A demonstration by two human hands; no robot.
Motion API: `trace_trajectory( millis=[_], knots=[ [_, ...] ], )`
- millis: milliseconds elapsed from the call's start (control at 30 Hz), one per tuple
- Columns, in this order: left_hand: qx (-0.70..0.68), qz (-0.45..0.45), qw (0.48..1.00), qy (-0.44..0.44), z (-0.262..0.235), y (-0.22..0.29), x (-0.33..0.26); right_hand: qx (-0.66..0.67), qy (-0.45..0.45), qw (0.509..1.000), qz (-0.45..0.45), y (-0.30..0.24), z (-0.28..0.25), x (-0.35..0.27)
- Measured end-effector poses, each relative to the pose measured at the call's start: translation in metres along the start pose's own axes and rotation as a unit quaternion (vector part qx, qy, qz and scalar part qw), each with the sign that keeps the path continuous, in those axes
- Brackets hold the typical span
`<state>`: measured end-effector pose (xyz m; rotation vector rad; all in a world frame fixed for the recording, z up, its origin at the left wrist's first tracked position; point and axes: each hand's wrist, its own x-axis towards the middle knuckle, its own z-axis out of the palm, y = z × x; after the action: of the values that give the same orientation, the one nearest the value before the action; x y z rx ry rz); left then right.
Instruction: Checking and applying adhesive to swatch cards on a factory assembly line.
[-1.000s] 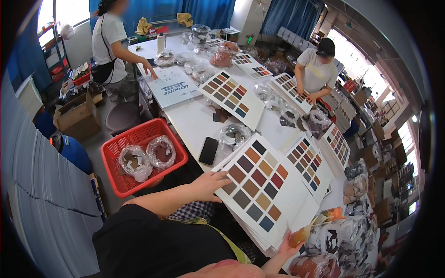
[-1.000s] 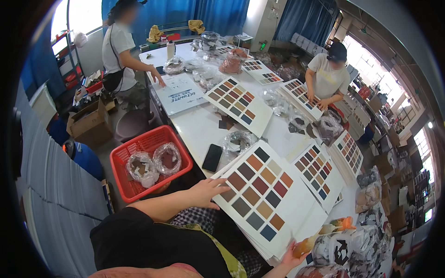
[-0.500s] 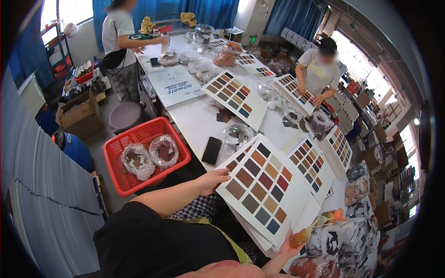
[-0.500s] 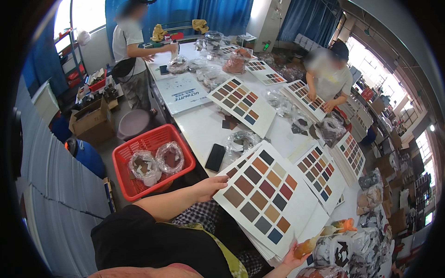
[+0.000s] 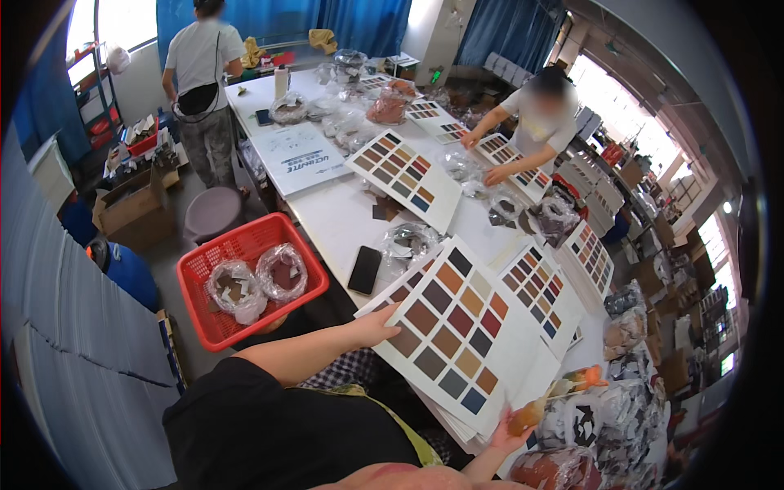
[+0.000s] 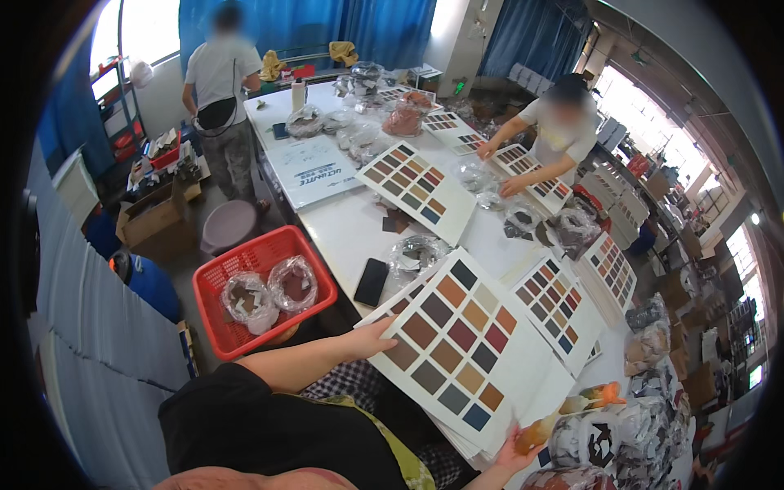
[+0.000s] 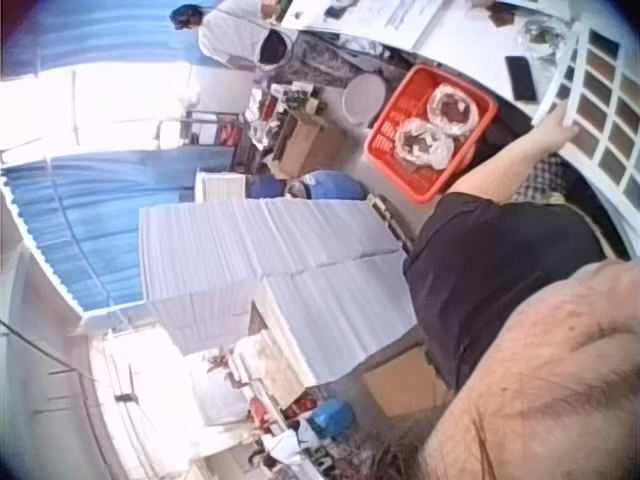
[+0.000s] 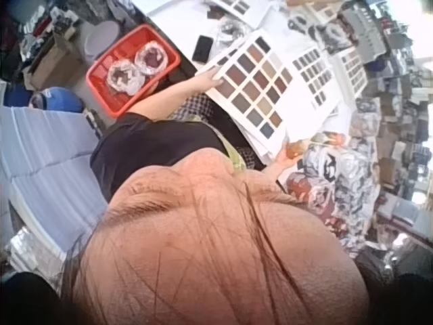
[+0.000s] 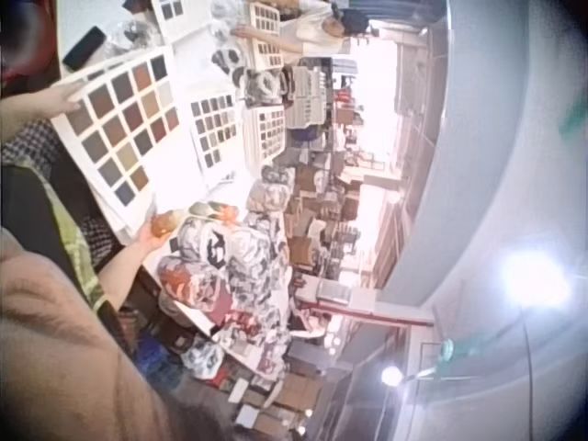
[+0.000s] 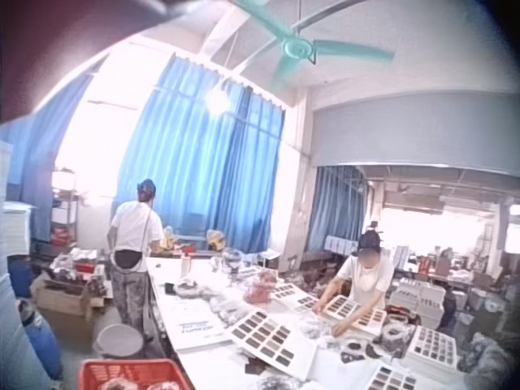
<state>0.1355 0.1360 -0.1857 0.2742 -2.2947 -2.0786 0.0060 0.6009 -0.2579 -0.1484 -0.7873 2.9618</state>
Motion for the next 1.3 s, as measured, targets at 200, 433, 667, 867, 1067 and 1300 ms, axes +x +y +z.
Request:
trace_trajectory(
  millis=[200,433,667,867,1067,1300],
  knots=[
    [0.078,-0.033,0.996,0.016,-0.001,0.013,-0.007,0.006,-0.018,1.0,0.009,0.0,-0.011,0.006],
    [0.13,-0.032,0.991,0.022,0.009,0.02,-0.013,-0.003,-0.02,1.0,0.0,-0.002,0.001,0.002],
    [-0.246,-0.041,0.968,-0.008,0.017,-0.005,-0.003,0.073,0.089,0.993,-0.009,-0.009,-0.013,-0.002],
    [-0.314,-0.015,0.949,0.008,0.009,-0.046,0.004,0.1,0.056,0.993,-0.022,-0.011,0.002,-0.007],
    [-0.395,-0.1,0.913,-0.004,0.023,-0.04,0.005,-0.143,0.002,0.977,-0.16,0.004,0.069,-0.053],
    [-0.35,-0.155,0.923,-0.028,0.036,-0.042,0.001,-0.458,0.09,0.861,-0.202,0.022,0.101,-0.066]
  ],
)
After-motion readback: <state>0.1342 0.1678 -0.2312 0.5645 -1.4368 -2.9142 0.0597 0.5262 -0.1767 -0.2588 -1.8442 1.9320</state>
